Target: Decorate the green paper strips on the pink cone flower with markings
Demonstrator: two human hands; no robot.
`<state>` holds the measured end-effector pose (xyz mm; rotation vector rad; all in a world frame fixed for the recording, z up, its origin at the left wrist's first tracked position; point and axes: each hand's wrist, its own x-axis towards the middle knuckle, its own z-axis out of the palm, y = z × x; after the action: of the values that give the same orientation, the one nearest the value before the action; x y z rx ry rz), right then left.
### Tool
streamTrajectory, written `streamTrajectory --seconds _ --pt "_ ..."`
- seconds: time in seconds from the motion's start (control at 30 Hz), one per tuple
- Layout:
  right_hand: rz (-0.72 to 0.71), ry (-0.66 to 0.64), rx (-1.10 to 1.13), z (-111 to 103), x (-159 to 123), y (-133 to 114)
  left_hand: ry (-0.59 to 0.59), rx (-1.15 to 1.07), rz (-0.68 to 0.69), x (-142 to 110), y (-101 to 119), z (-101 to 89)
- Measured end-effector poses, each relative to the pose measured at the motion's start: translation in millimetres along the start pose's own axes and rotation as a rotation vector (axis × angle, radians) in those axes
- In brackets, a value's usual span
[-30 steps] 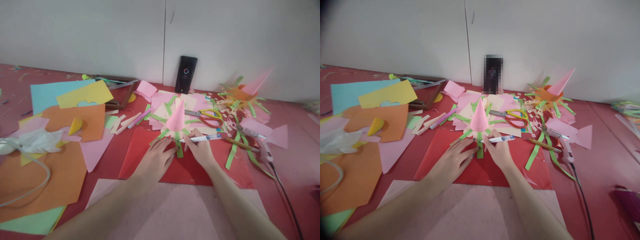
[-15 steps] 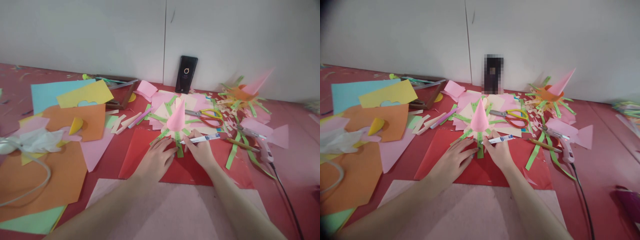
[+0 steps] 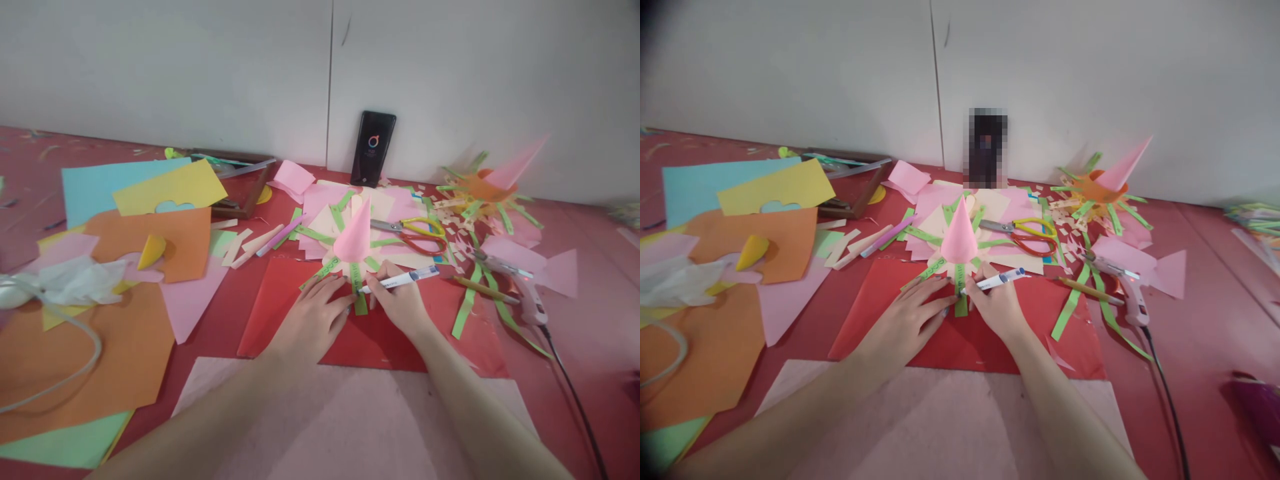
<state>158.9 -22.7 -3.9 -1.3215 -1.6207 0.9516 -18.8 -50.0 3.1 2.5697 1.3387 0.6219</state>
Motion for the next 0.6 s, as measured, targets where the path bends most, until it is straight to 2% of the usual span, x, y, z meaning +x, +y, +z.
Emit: streamTrajectory --seconds 0.1,0.3,0.6 --pt "0.013 0.04 -0.028 -0.5 0.1 -0.7 0.006 -0.003 0.008 0.4 -0.1 -0.3" --pt "-0.003 0.021 -0.009 -0.1 1.1 -2.5 0.015 -0.008 -0.001 0.2 -0.6 0.2" --pt "-0.005 0.078 -0.014 -0.8 -0.4 -1.1 0.048 -0.036 0.009 -0.6 -1.1 2.4"
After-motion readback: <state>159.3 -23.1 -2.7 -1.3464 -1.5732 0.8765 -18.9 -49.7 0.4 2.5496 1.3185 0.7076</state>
